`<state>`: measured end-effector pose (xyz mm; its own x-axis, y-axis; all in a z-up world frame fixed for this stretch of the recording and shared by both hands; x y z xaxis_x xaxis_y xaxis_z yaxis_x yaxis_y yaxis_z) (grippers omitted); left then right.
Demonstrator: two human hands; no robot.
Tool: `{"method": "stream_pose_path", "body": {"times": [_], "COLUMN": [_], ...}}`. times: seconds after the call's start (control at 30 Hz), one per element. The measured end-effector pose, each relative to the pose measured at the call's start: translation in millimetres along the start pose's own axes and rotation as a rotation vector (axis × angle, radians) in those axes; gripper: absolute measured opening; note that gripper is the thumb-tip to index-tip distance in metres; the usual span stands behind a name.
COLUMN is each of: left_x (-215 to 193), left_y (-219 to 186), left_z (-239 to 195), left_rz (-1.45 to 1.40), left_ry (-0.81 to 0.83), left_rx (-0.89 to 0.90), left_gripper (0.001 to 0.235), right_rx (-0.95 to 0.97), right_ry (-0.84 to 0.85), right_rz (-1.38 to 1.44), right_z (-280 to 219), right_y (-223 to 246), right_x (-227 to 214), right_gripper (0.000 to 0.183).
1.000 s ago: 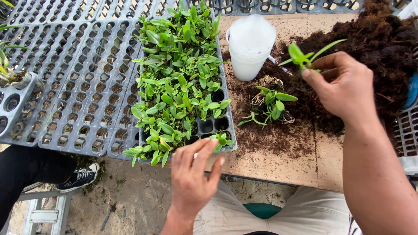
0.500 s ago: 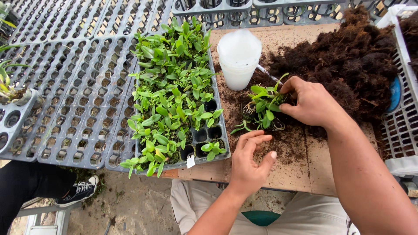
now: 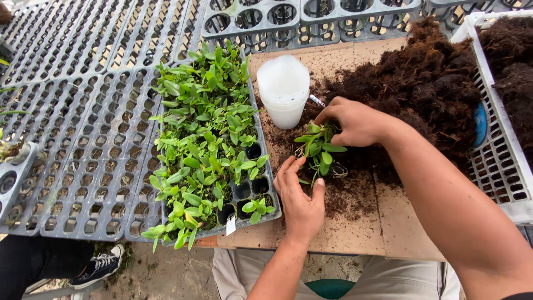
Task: The person removes small green seedlings from a multi-cell tray, separates them by hand, and places them into a white container. They handle the seedlings and a pile of dark potting medium on a table.
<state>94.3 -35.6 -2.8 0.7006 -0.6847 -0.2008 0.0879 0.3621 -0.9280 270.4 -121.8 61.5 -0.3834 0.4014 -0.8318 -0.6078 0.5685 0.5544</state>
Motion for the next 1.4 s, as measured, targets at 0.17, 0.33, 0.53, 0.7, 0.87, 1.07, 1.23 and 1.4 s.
{"method": "stream_pose_path", "body": {"times": [0.17,0.33,0.53,0.7,0.87,1.07,1.23,1.4], "left_x": [6.5,14.0,17.1,27.7,59.6,75.6,68.3,64.4], "left_y": [-7.5,-15.7,-32.8,-52.9,-35.1,-2.2,-28.9,-45.9], "left_z": [8.5,17.9,30.2,44.6,68.3,79.3,75.9,81.3], "left_rz": [0.038,0.095,0.037,-0.252,-0.527,-0.767,-0.917,-0.892], "left_ry": [0.039,0.051,-0.034,0.096,0.197,0.125,0.073,0.159], "left_rx": [-0.066,-0.112,0.011,-0.038,-0.144,-0.252,-0.412,-0.416], "left_gripper": [0.059,0.065,0.061,0.073,0.05,0.04,0.028,0.029], "right_rx": [-0.059,-0.072,-0.021,-0.029,0.077,0.12,0.178,0.148], "right_ry": [0.21,0.21,-0.16,-0.376,-0.358,-0.414,-0.443,-0.533], "right_rz": [-0.081,-0.171,0.205,0.565,0.81,1.002,1.061,0.96], "right_z": [19.6,18.4,-11.3,-21.3,-31.7,-42.3,-46.2,-50.3], "right_y": [0.1,-10.5,-1.2,-18.4,-6.7,-17.3,-30.6,-34.3], "right_x": [9.2,10.4,-29.2,-37.7,-26.2,-26.6,-24.1,-35.1], "right_gripper": [0.067,0.057,0.047,0.042,0.035,0.031,0.031,0.038]}}
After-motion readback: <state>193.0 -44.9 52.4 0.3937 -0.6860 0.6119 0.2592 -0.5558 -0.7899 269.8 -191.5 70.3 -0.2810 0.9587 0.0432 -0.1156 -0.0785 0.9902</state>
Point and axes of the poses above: each hand's wrist, its own z-axis towards the middle knuckle, its own x-axis out of the palm, y = z × x, the point moved 3 cm from there along z, towards the middle knuckle, and after that the axes turned 10 degrees about -y, right-handed, at the moved point
